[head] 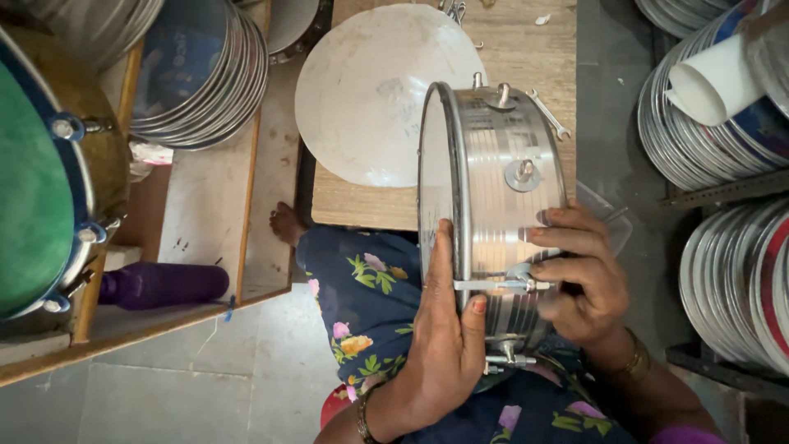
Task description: The person assembles a metal snare drum frame by hand, inserting lugs and tension rods into the shell and tightening hardware using a small wrench.
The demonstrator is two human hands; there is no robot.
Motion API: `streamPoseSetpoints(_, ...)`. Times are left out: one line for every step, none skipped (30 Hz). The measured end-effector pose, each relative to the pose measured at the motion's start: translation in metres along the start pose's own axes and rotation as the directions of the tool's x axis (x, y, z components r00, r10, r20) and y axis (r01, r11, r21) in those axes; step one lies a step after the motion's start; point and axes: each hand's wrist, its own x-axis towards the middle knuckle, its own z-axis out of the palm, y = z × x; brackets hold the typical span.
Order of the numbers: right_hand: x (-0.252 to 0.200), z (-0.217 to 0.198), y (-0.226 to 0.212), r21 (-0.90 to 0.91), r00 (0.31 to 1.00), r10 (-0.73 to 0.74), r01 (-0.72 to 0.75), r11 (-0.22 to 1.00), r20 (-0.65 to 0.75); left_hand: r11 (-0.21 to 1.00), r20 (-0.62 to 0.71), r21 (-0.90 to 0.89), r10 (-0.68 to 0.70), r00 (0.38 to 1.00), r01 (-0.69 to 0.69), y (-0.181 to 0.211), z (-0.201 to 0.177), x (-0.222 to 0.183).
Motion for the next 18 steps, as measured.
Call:
streamPoseSetpoints(0.0017,0.0012,0.0012,0.007,1.000,-0.013,0.013,1.000,-0.018,1.000,-0.002,-0.002,0.011,1.000,-0.011,0.0004,-0.0002,-0.0001)
streamPoseSetpoints(0.0023,0.0014,0.0012,-0.001,1.000,-0.023,0.023,1.000,-0.003,1.000,-0.005,-0.004,0.022,1.000,-0.022,0.0001,-0.0007,0.0005)
streamPoseSetpoints(0.0016,0.0007,0.0007,-0.004,0.999,-0.031,0.031,1.000,0.016,1.000,-0.002,-0.002,0.015,1.000,-0.015,-0.0006,-0.0007,0.0013)
streamPoseSetpoints(0.0007,0.0000,0.0012,-0.007,0.999,-0.039,0.039,0.999,0.036,1.000,0.002,0.001,0.009,1.000,-0.009,-0.0017,-0.0006,0.0023)
streamPoseSetpoints(-0.0012,-0.0014,0.0012,-0.009,0.999,0.000,0.000,1.000,0.038,1.000,0.007,0.000,-0.003,1.000,0.003,-0.0020,-0.0002,0.0020)
streamPoseSetpoints(-0.0031,-0.0030,0.0014,-0.012,0.998,0.039,-0.038,0.999,0.041,1.000,0.013,-0.002,-0.015,1.000,0.015,-0.0024,0.0003,0.0019)
streamPoseSetpoints(-0.0042,-0.0039,0.0022,-0.017,0.996,0.075,-0.074,0.997,0.040,1.000,0.021,-0.004,-0.023,1.000,0.023,-0.0033,0.0003,0.0028)
streamPoseSetpoints(-0.0049,-0.0041,0.0027,-0.018,0.997,0.075,-0.074,0.997,0.036,1.000,0.028,-0.005,-0.030,0.999,0.030,-0.0035,0.0008,0.0035)
streamPoseSetpoints(-0.0052,-0.0032,0.0035,-0.021,0.997,0.074,-0.073,0.997,0.028,1.000,0.021,-0.003,-0.029,0.999,0.029,-0.0035,0.0014,0.0043)
streamPoseSetpoints(-0.0049,-0.0026,0.0043,-0.024,0.997,0.073,-0.073,0.997,0.021,1.000,0.014,-0.001,-0.028,1.000,0.028,-0.0030,0.0021,0.0047)
streamPoseSetpoints(-0.0033,-0.0022,0.0060,0.001,0.998,0.054,-0.054,0.999,0.013,1.000,0.006,0.003,-0.026,1.000,0.026,-0.0027,0.0022,0.0055)
streamPoseSetpoints(-0.0013,-0.0019,0.0081,0.026,0.999,0.035,-0.035,0.999,0.005,1.000,0.017,0.000,-0.020,1.000,0.020,-0.0026,0.0017,0.0062)
streamPoseSetpoints(0.0000,-0.0021,0.0094,0.055,1.000,0.016,-0.016,0.998,0.000,1.000,0.022,-0.002,-0.016,1.000,0.017,-0.0020,0.0018,0.0061)
streamPoseSetpoints(-0.0006,-0.0026,0.0082,0.032,1.000,0.025,-0.026,0.999,0.009,1.000,0.028,-0.005,-0.013,1.000,0.013,-0.0021,0.0015,0.0061)
streamPoseSetpoints(-0.0026,-0.0044,0.0052,0.010,0.999,0.038,-0.038,0.999,0.022,1.000,0.027,-0.007,-0.016,1.000,0.016,-0.0026,0.0016,0.0059)
streamPoseSetpoints(-0.0040,-0.0056,0.0039,-0.012,0.998,0.050,-0.050,0.999,0.035,1.000,0.026,-0.009,-0.019,0.999,0.019,-0.0039,0.0018,0.0065)
streamPoseSetpoints(-0.0055,-0.0060,0.0036,-0.024,0.997,0.067,-0.066,0.998,0.042,1.000,0.031,-0.011,-0.022,0.999,0.022,-0.0047,0.0017,0.0064)
streamPoseSetpoints(-0.0070,-0.0069,0.0034,-0.036,0.995,0.084,-0.082,0.996,0.049,1.000,0.026,-0.009,-0.028,0.999,0.029,-0.0044,0.0022,0.0058)
